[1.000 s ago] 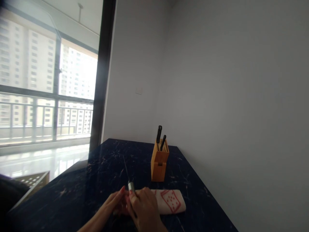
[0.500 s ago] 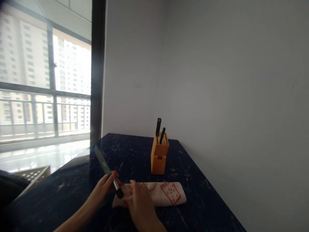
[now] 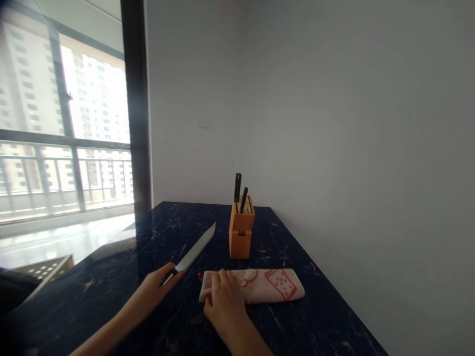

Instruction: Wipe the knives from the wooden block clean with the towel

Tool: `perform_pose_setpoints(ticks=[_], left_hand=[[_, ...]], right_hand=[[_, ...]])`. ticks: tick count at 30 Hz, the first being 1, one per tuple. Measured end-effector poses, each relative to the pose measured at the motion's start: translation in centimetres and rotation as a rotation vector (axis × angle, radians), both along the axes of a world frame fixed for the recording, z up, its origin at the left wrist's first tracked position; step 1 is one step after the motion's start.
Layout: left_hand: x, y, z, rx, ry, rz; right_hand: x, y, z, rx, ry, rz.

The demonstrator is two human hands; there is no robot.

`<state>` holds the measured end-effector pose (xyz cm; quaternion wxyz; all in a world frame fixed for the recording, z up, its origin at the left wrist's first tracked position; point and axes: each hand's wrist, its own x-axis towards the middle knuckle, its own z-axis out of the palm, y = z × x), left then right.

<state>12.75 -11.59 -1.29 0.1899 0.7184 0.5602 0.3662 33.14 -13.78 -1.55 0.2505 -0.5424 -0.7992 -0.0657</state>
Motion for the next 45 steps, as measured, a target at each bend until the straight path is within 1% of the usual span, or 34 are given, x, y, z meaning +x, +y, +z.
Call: perform_pose_setpoints(ticks=[2, 3, 5, 8, 10, 12, 14, 16, 19, 24, 29, 31, 35, 36, 38, 41, 42, 43, 45], left_hand=[[0.3, -0.3, -0.1, -0.016, 0.087, 0.007], [0.4, -0.4, -0.1, -0.027, 0.12, 0.014], [0.4, -0.6, -0.2, -0.049, 0.173, 0.028], [0.3, -0.6, -0.6, -0.07, 0.253, 0.046], [0.4, -0.5, -1.1, -0.09, 0.305, 0.049], [0.5, -0.6, -1.5, -0.118, 0.345, 0.048], [0.7, -0.7, -1.8, -0.143, 0.379, 0.053], [1.1, -1.0, -1.9, -0.168, 0.419, 0.067], [1.7, -1.8, -1.8, -0.195, 0.497, 0.073], [2.8, -2.7, -1.6, -0.154, 0.556, 0.044], [2.9, -2.8, -1.8, -0.105, 0.561, 0.004], [2.8, -2.7, -1.7, -0.107, 0.559, -0.005], [2.7, -2.7, -1.5, -0.117, 0.541, -0.012], [2.7, -2.7, -1.5, -0.115, 0.538, -0.013], [2.7, -2.7, -1.5, -0.101, 0.54, -0.022], [2.8, -2.7, -1.8, -0.087, 0.564, -0.035], [2.8, -2.7, -1.8, -0.088, 0.569, -0.034], [2.8, -2.7, -1.8, -0.092, 0.565, -0.038], [2.8, -2.6, -1.7, -0.104, 0.53, -0.057]], right_hand=[[0.0, 0.2, -0.3, 0.004, 0.029, 0.061], [0.0, 0.5, -0.5, 0.007, 0.037, 0.061], [0.3, 1.2, -0.8, 0.033, 0.054, 0.001], [1.0, 2.3, -0.8, 0.145, 0.12, -0.141], [1.6, 2.8, -0.6, 0.23, 0.191, -0.167], [2.1, 3.0, -0.2, 0.281, 0.272, -0.151], [2.4, 2.9, 0.1, 0.292, 0.354, -0.129], [2.4, 2.7, 0.3, 0.279, 0.428, -0.097], [2.0, 2.4, 0.3, 0.231, 0.494, -0.011], [-0.1, 1.7, -0.7, 0.091, 0.416, 0.152], [-1.7, 1.3, -1.5, -0.028, 0.306, 0.333], [-1.6, 1.3, -1.4, -0.035, 0.281, 0.325], [-1.1, 1.5, -0.9, -0.008, 0.286, 0.162], [-1.1, 1.5, -0.9, -0.003, 0.29, 0.142], [-1.3, 1.4, -1.0, 0.017, 0.285, 0.168], [-1.7, 1.0, -1.1, 0.067, 0.256, 0.275], [-1.8, 0.9, -1.0, 0.077, 0.243, 0.289], [-1.9, 0.8, -0.9, 0.081, 0.231, 0.279], [-1.9, 0.8, -0.6, 0.073, 0.219, 0.209]])
